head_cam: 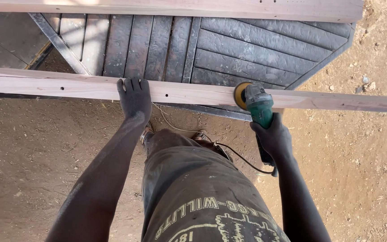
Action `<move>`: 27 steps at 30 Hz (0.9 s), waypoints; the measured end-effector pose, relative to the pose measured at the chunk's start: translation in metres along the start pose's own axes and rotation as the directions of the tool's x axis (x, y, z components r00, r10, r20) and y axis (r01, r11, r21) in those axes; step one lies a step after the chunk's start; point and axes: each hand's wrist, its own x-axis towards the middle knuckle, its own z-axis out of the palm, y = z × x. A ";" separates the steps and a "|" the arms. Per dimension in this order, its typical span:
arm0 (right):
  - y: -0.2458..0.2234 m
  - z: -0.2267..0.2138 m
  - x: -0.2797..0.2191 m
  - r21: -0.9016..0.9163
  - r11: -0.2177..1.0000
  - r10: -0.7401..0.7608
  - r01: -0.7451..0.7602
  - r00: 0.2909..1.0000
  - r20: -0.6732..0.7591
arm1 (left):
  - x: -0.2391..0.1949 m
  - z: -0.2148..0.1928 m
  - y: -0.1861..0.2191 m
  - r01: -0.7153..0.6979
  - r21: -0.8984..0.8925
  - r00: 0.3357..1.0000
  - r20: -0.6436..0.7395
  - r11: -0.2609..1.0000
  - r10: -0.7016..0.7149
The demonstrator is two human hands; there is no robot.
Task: Using an angle grinder with a sanding disc to smooth the surfaces and edges of wooden planks.
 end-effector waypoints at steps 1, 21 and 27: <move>0.008 -0.003 0.003 0.000 1.000 -0.001 0.001 1.000 0.001 | -0.001 -0.001 0.000 0.001 0.001 1.000 0.001 1.000 -0.001; -0.032 0.040 -0.031 0.022 0.976 -0.218 0.218 0.976 0.001 | 0.050 -0.051 -0.001 -0.019 0.043 0.874 0.486 0.999 -0.004; -0.002 0.030 -0.018 0.042 0.982 -0.185 0.186 0.982 -0.029 | 0.060 -0.084 0.009 -0.026 0.037 0.898 0.439 0.999 0.007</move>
